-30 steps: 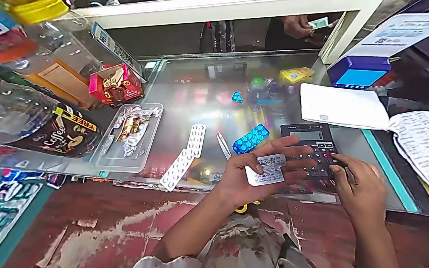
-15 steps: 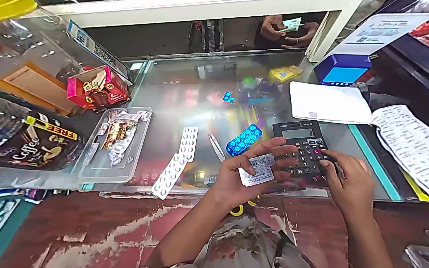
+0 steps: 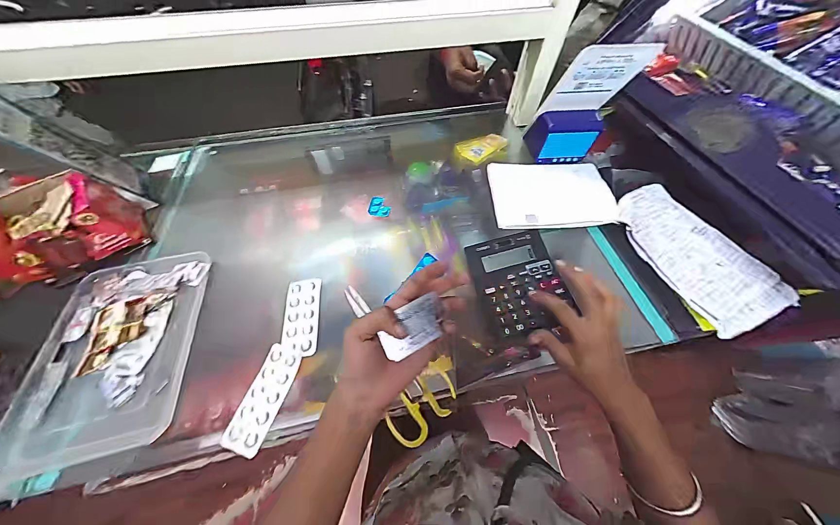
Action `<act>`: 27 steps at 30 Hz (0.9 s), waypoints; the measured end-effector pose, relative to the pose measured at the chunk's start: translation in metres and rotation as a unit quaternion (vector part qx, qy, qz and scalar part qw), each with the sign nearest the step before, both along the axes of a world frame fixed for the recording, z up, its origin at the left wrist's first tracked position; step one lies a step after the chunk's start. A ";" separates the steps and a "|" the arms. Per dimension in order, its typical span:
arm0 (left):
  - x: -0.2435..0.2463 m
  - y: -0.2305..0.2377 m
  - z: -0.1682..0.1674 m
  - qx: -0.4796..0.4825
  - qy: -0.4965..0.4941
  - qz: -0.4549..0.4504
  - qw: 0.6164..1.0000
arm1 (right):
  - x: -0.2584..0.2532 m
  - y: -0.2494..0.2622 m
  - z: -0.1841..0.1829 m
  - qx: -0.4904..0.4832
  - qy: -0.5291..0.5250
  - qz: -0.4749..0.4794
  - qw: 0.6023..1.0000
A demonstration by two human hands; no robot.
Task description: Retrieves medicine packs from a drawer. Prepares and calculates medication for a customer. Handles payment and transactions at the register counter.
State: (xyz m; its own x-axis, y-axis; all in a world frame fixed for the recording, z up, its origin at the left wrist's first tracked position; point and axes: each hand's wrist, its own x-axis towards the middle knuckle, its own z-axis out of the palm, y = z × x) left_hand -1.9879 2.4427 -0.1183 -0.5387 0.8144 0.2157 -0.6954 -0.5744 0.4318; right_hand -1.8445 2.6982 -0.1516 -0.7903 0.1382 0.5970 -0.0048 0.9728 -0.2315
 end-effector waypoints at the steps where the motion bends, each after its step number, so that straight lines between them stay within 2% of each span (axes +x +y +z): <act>1: -0.006 -0.004 -0.003 -0.004 -0.007 0.012 1.000 | -0.001 -0.006 -0.002 0.017 -0.004 0.008 1.000; 4: -0.017 -0.014 -0.010 -0.001 -0.065 0.047 0.997 | -0.006 -0.016 -0.002 0.018 -0.004 -0.005 1.000; 8: -0.015 -0.018 -0.012 0.019 -0.073 0.067 0.995 | -0.007 -0.012 0.001 -0.004 -0.045 -0.009 0.999; 13: -0.016 -0.020 -0.013 0.029 -0.067 0.087 0.994 | 0.005 -0.004 -0.011 -0.019 0.074 0.060 0.995; 16: -0.015 -0.022 -0.014 0.023 -0.074 0.096 0.992 | 0.006 -0.004 -0.012 -0.033 0.063 0.071 0.995; 20: -0.016 -0.021 -0.014 0.034 -0.076 0.093 0.992 | -0.003 -0.008 -0.006 -0.018 0.013 0.016 1.000; 25: -0.016 -0.021 -0.016 0.041 -0.071 0.083 0.993 | -0.005 -0.013 -0.001 0.006 -0.020 0.053 0.998; 27: -0.016 -0.021 -0.017 0.049 -0.067 0.070 0.994 | -0.003 -0.012 -0.002 -0.022 -0.003 0.052 0.998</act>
State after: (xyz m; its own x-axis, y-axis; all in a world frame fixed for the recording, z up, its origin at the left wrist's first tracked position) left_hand -2.0038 2.4220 -0.1352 -0.6746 0.7080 0.2090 -0.6532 -0.7044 0.2777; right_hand -1.8477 2.6861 -0.1536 -0.8052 0.0817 0.5873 -0.1028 0.9563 -0.2739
